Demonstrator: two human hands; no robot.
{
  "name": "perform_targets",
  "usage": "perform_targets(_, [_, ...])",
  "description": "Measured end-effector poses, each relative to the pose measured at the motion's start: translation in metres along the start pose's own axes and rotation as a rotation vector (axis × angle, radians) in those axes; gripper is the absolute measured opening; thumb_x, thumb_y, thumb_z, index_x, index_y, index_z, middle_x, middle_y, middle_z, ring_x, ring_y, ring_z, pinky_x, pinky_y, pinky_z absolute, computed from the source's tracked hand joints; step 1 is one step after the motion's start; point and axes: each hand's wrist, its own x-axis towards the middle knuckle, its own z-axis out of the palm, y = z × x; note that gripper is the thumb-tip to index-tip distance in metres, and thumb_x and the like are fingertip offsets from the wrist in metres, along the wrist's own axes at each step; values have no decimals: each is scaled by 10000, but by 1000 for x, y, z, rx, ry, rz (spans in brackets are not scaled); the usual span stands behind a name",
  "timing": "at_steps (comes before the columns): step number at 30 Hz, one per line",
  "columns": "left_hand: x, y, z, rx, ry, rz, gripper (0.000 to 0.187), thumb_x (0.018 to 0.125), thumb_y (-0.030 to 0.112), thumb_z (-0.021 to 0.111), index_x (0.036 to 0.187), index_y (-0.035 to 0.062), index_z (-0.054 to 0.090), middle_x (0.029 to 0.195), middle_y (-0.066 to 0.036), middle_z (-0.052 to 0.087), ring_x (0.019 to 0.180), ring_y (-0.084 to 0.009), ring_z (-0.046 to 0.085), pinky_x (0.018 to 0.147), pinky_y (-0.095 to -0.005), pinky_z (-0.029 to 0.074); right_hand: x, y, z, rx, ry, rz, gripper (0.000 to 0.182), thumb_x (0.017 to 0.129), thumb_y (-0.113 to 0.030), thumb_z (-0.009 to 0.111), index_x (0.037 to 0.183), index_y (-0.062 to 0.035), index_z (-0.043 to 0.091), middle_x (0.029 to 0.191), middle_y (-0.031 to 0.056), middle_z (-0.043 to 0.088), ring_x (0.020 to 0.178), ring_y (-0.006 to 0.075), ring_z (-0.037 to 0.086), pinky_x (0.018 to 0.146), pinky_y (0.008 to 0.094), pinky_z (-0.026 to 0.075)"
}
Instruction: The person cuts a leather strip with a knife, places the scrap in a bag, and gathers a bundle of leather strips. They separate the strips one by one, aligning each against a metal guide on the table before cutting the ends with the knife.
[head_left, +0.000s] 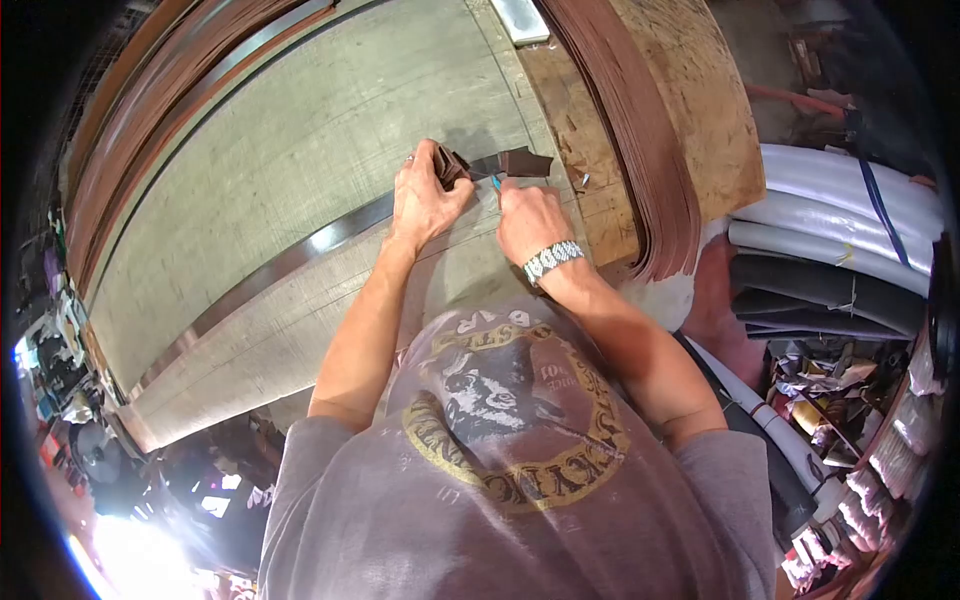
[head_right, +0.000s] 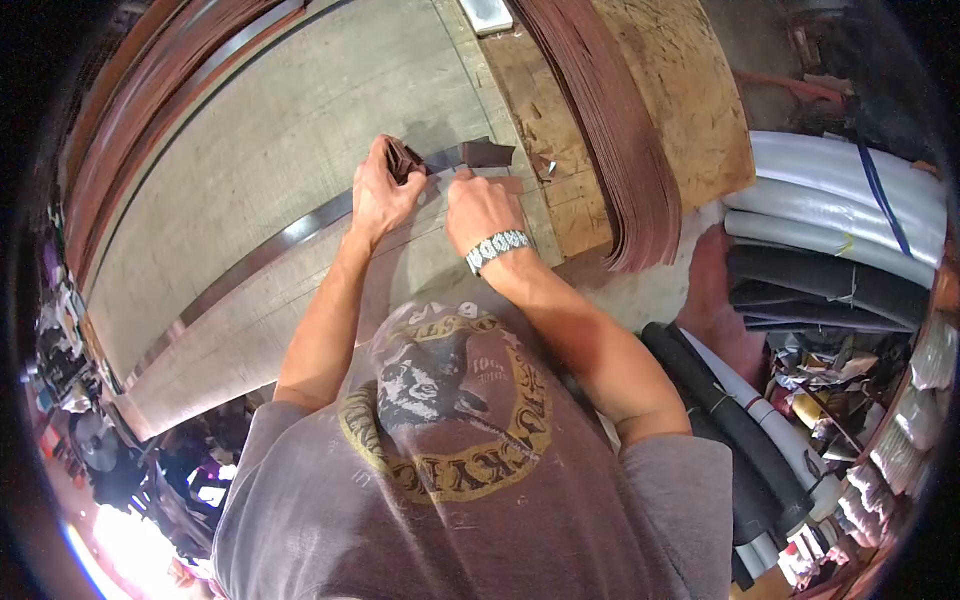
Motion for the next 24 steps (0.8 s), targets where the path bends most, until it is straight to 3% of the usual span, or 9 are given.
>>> perform_targets(5, [-2, 0, 1, -20, 7, 30, 266, 744, 105, 688, 913, -2, 513, 703, -171, 620, 681, -385, 625, 676, -462, 507, 8, 10, -17, 94, 10, -18, 196, 887, -58, 579, 1026, 29, 686, 862, 281, 715, 866, 443, 723, 768, 533, 587])
perform_targets(9, [-4, 0, 3, -6, 16, 0, 300, 748, 130, 695, 967, -1, 538, 746, -175, 642, 705, -381, 636, 688, -464, 510, 57, 27, -12, 258, 279, -130, 190, 973, -157, 529, 1023, -48, 676, 783, 253, 681, 762, 452, 688, 658, 532, 557])
perform_targets(12, [-5, -4, 4, -18, 33, 41, 325, 741, 146, 700, 990, -2, 551, 775, -184, 654, 719, -395, 642, 698, -472, 512, 102, 22, -29, 181, 122, -85, 295, 980, -224, 546, 1215, -89, 663, 1013, 247, 728, 961, 442, 705, 834, 535, 569])
perform_targets(15, [-6, -11, 7, -14, 47, 65, 349, 731, 164, 710, 998, -1, 559, 796, -190, 657, 737, -410, 640, 718, -481, 516, 137, 26, -23, 82, 259, -308, 457, 1009, -334, 542, 1412, -119, 535, 1238, 210, 686, 1148, 411, 650, 926, 511, 541])
perform_targets(17, [-7, -13, 8, 34, 33, 16, 351, 723, 171, 713, 1001, 11, 572, 852, -190, 660, 833, -405, 639, 785, -466, 519, 139, 32, -35, 96, 256, -320, 635, 1012, -474, 531, 1514, -100, 425, 1515, 182, 506, 1364, 343, 523, 1076, 534, 443])
perform_targets(19, [-8, -5, 6, 58, 58, 4, 361, 719, 176, 715, 1017, 19, 585, 900, -190, 663, 897, -396, 636, 818, -455, 518, 115, 49, -40, 97, 237, -507, 720, 988, -546, 539, 1530, -91, 409, 1563, 169, 459, 1433, 348, 446, 1139, 559, 375])
perform_targets(21, [-8, -3, 4, 66, 94, 6, 454, 726, 248, 795, 1080, 30, 612, 981, -173, 668, 968, -361, 635, 867, -447, 528, 91, 77, 9, -41, 385, -710, 715, 947, -579, 589, 1448, -78, 492, 1501, 173, 510, 1425, 385, 425, 1123, 554, 367])
perform_targets(23, [-7, 2, 3, 18, 92, 49, 522, 727, 305, 842, 1118, 36, 625, 1003, -163, 669, 985, -349, 638, 885, -444, 534, 43, 79, 35, -161, 464, -807, 589, 912, -503, 677, 1314, -85, 574, 1377, 169, 569, 1350, 376, 477, 1062, 515, 397])
perform_targets(24, [-5, 0, 2, 0, 62, 41, 602, 753, 375, 875, 1180, 26, 633, 1060, -133, 690, 1048, -283, 655, 935, -405, 530, 35, 83, 41, -105, 449, -813, 551, 900, -470, 701, 1282, -91, 583, 1325, 163, 577, 1312, 359, 497, 1035, 505, 408])
